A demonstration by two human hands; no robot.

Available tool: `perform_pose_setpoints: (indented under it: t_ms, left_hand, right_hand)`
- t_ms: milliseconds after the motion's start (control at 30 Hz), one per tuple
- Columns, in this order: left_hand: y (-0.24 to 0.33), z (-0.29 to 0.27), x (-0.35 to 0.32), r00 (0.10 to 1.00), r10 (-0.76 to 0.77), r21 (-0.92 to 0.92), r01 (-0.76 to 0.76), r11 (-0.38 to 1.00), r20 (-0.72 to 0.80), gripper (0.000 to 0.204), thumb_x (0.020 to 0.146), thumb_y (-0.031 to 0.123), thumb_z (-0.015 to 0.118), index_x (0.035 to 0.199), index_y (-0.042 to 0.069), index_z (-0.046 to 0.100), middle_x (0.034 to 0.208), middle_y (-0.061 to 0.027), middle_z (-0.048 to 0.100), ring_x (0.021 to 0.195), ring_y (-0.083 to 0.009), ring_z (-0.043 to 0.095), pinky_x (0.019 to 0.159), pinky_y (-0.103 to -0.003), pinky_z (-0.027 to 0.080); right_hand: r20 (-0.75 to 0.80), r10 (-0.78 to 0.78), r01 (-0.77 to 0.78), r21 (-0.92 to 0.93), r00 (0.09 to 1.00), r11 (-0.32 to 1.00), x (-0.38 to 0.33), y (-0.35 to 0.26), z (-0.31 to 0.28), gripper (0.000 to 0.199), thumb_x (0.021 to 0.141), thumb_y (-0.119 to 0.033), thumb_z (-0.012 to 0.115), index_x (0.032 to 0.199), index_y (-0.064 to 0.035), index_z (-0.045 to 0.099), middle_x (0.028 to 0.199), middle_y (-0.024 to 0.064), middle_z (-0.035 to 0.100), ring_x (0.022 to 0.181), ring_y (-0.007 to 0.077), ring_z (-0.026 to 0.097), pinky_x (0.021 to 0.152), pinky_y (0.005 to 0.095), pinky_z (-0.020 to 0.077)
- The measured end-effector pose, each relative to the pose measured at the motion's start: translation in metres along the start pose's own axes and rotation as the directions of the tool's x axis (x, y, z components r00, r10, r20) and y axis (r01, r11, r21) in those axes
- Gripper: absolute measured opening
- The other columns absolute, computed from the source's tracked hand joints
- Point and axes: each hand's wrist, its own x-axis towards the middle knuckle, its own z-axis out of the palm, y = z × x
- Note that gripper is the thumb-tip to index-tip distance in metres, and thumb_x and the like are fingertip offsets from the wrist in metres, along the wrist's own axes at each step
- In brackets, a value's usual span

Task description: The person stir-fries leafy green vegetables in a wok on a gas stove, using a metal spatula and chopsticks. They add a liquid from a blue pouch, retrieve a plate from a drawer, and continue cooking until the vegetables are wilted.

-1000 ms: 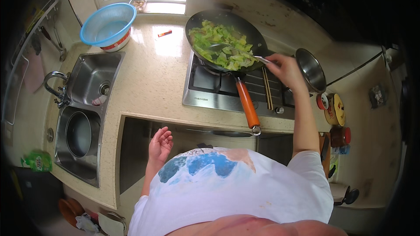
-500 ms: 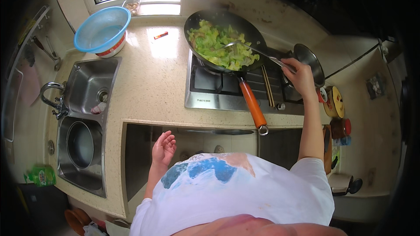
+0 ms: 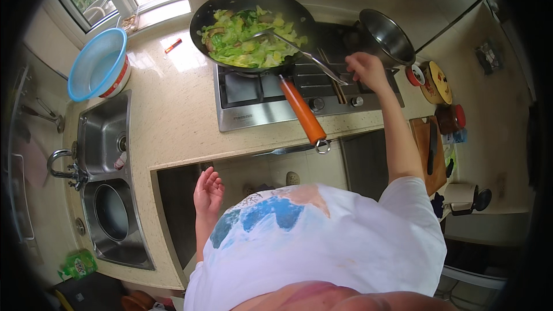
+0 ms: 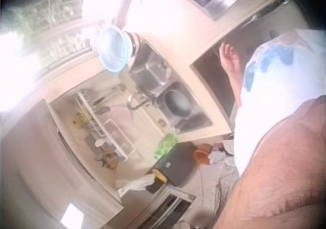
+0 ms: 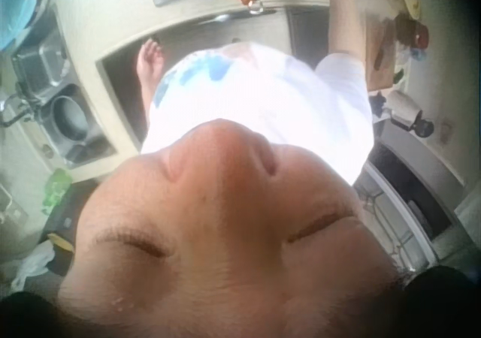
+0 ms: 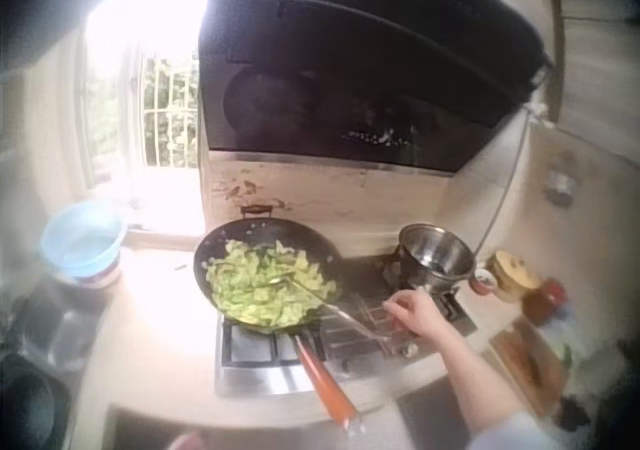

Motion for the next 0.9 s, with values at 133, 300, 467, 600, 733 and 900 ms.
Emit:
perform_pose_setpoints:
  t_ms: [133,300,467,600,733,900]
  left_hand:
    - [-0.016,0.009,-0.013,0.998,0.022,0.0,-0.022,1.0,-0.054,0.025,0.095,0.024,0.049,0.107,0.004,0.059,0.086,-0.0053,0.065,0.074,-0.0151,0.06,0.065,-0.027,0.05]
    - [-0.04,0.027,-0.029,0.997,0.057,0.005,-0.057,0.998,-0.049,0.025,0.095,0.025,0.048,0.107,0.004,0.058,0.086,-0.0062,0.065,0.074,-0.0154,0.061,0.065,-0.027,0.051]
    - [-0.064,0.038,-0.043,0.992,0.104,-0.035,-0.107,0.994,-0.074,0.026,0.096,0.025,0.047,0.106,0.004,0.058,0.086,-0.0068,0.065,0.073,-0.0162,0.062,0.063,-0.028,0.052]
    - [-0.084,0.042,-0.053,0.98,0.132,-0.032,-0.138,0.99,-0.148,0.024,0.095,0.024,0.048,0.106,0.005,0.058,0.087,-0.0065,0.066,0.073,-0.0164,0.063,0.062,-0.029,0.052]
    - [-0.096,0.045,-0.057,0.976,0.161,-0.06,-0.171,0.983,-0.148,0.024,0.095,0.024,0.049,0.107,0.005,0.058,0.087,-0.0067,0.066,0.073,-0.0165,0.063,0.062,-0.029,0.052]
    - [-0.098,0.047,-0.051,0.976,0.162,-0.068,-0.174,0.982,-0.145,0.024,0.095,0.023,0.049,0.107,0.004,0.057,0.087,-0.0066,0.065,0.074,-0.0164,0.063,0.063,-0.029,0.052]
  right_hand:
    - [0.049,-0.194,0.187,-0.568,0.98,0.802,0.017,0.077,0.024,0.019,0.079,-0.011,0.057,0.095,-0.0114,0.067,0.084,0.0169,0.065,0.078,0.0316,0.064,0.068,0.0403,0.0517]
    - [0.233,-0.178,0.291,-0.669,0.956,0.684,0.028,0.126,0.053,0.031,0.085,-0.012,0.046,0.11,-0.0198,0.062,0.105,0.0177,0.058,0.089,0.0356,0.062,0.076,0.0415,0.0511]
    - [0.393,-0.271,0.46,-0.551,0.879,0.696,0.041,0.133,0.057,0.021,0.084,-0.014,0.05,0.101,-0.0122,0.064,0.099,0.0155,0.055,0.092,0.0314,0.059,0.077,0.0402,0.0492]
    - [0.399,-0.426,0.569,-0.376,0.812,0.732,0.049,0.13,0.046,0.011,0.079,-0.008,0.055,0.09,-0.0069,0.058,0.098,0.0127,0.051,0.092,0.0314,0.056,0.076,0.0391,0.0473]
    - [0.009,-0.639,0.617,-0.273,0.769,0.738,0.056,0.107,0.02,0.018,0.071,0.003,0.062,0.085,-0.0051,0.052,0.089,0.0126,0.051,0.083,0.033,0.056,0.067,0.038,0.0479]
    - [-0.5,-0.756,0.665,-0.395,0.422,0.633,0.065,0.042,-0.028,0.007,0.08,-0.002,0.062,0.087,-0.004,0.061,0.085,0.0097,0.057,0.069,0.0186,0.06,0.057,0.0261,0.0492]
